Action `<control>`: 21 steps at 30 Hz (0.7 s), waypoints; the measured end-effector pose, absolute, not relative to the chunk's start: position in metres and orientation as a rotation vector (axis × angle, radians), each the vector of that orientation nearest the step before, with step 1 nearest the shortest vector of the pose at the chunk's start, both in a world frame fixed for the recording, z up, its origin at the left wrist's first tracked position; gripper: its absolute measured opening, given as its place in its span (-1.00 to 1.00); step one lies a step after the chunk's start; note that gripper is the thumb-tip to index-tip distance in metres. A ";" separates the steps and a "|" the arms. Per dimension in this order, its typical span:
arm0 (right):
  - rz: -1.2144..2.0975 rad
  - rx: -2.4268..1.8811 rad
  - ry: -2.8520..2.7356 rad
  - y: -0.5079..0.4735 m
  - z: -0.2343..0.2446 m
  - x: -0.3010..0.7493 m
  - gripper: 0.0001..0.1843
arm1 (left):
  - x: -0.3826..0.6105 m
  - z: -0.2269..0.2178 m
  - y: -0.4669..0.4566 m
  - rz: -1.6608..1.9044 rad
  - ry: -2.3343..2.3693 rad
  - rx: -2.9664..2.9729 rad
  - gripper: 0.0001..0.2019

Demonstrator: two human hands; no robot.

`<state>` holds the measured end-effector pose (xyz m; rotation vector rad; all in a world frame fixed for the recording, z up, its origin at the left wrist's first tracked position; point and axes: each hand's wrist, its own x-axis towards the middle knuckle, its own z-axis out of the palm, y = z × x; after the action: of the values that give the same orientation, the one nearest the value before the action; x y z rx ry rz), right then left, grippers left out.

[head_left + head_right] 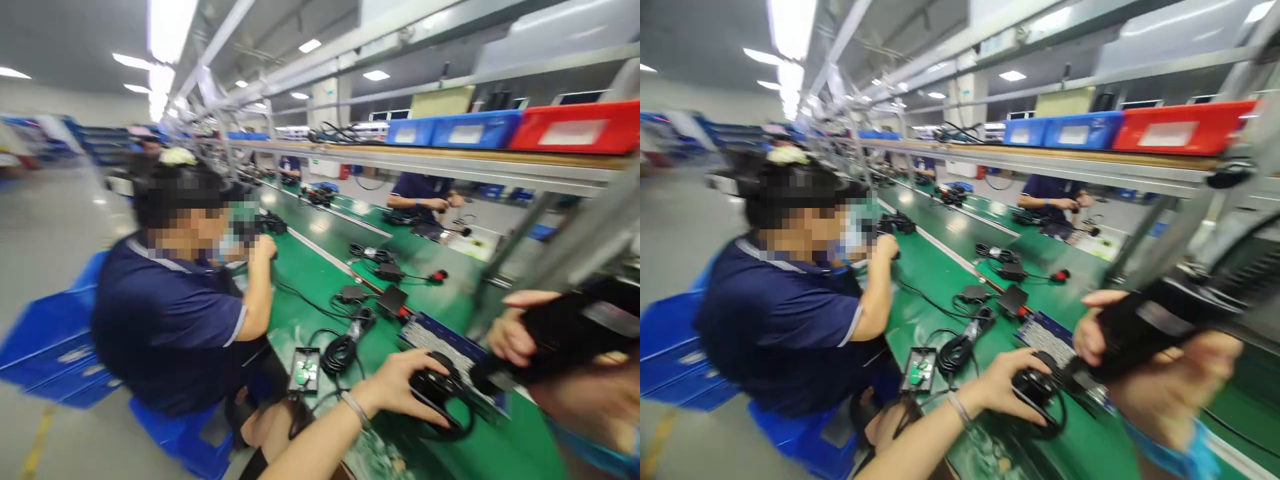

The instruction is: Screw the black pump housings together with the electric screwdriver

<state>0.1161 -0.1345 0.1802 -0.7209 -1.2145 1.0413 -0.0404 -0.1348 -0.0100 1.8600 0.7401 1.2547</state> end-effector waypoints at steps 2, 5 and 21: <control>1.021 -0.706 -1.213 -0.145 0.188 0.114 -0.06 | -0.047 -0.005 -0.136 1.231 0.730 1.861 -0.24; 1.011 -0.659 -1.259 -0.146 0.194 0.104 -0.10 | -0.051 -0.001 -0.135 1.210 0.698 1.875 -0.31; 1.066 -0.629 -1.242 -0.146 0.199 0.097 -0.20 | -0.054 0.004 -0.139 1.146 0.724 1.930 -0.34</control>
<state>0.0972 -0.1464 0.1990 -0.6289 -1.2421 1.0656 -0.0542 -0.1390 0.0037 1.9303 0.7245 1.1458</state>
